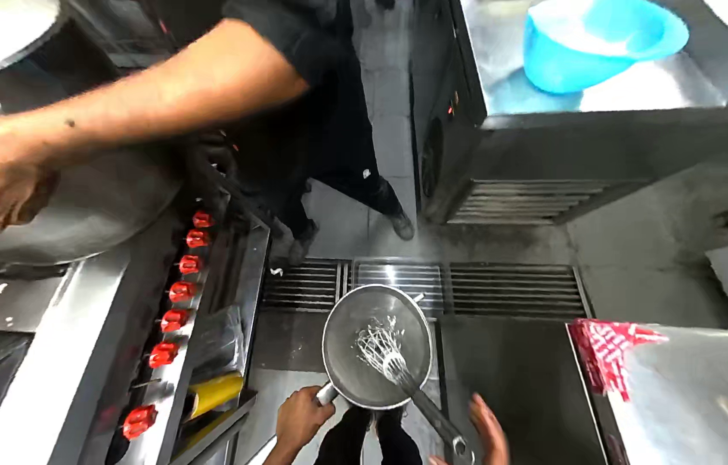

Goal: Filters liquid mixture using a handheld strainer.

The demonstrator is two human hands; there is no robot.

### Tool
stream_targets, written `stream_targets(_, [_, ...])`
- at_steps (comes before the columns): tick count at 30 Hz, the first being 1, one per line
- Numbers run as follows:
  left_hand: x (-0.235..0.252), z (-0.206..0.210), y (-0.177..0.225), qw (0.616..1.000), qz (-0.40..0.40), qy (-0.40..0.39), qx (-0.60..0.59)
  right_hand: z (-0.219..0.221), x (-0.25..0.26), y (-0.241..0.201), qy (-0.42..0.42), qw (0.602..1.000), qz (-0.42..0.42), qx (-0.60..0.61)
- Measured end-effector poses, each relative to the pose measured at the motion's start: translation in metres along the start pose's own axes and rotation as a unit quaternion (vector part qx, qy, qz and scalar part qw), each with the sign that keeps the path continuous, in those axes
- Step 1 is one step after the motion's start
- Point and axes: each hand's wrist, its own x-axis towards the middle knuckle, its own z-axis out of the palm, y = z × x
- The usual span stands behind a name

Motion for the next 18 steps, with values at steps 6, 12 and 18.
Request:
stream_targets(6, [0.121, 0.050, 0.038, 0.999, -0.038, 0.020, 0.025, 0.093, 0.093, 0.107, 0.144, 0.969, -0.036, 0.197])
stream_targets(12, [0.268, 0.100, 0.069, 0.998, -0.031, 0.024, 0.049, 0.130, 0.138, 0.255, 0.216, 0.952, 0.052, 0.210])
stream_targets(18, [0.397, 0.132, 0.087, 0.998, -0.009, 0.038, 0.051, 0.150, 0.184, 0.376, 0.171, 0.971, 0.046, 0.159])
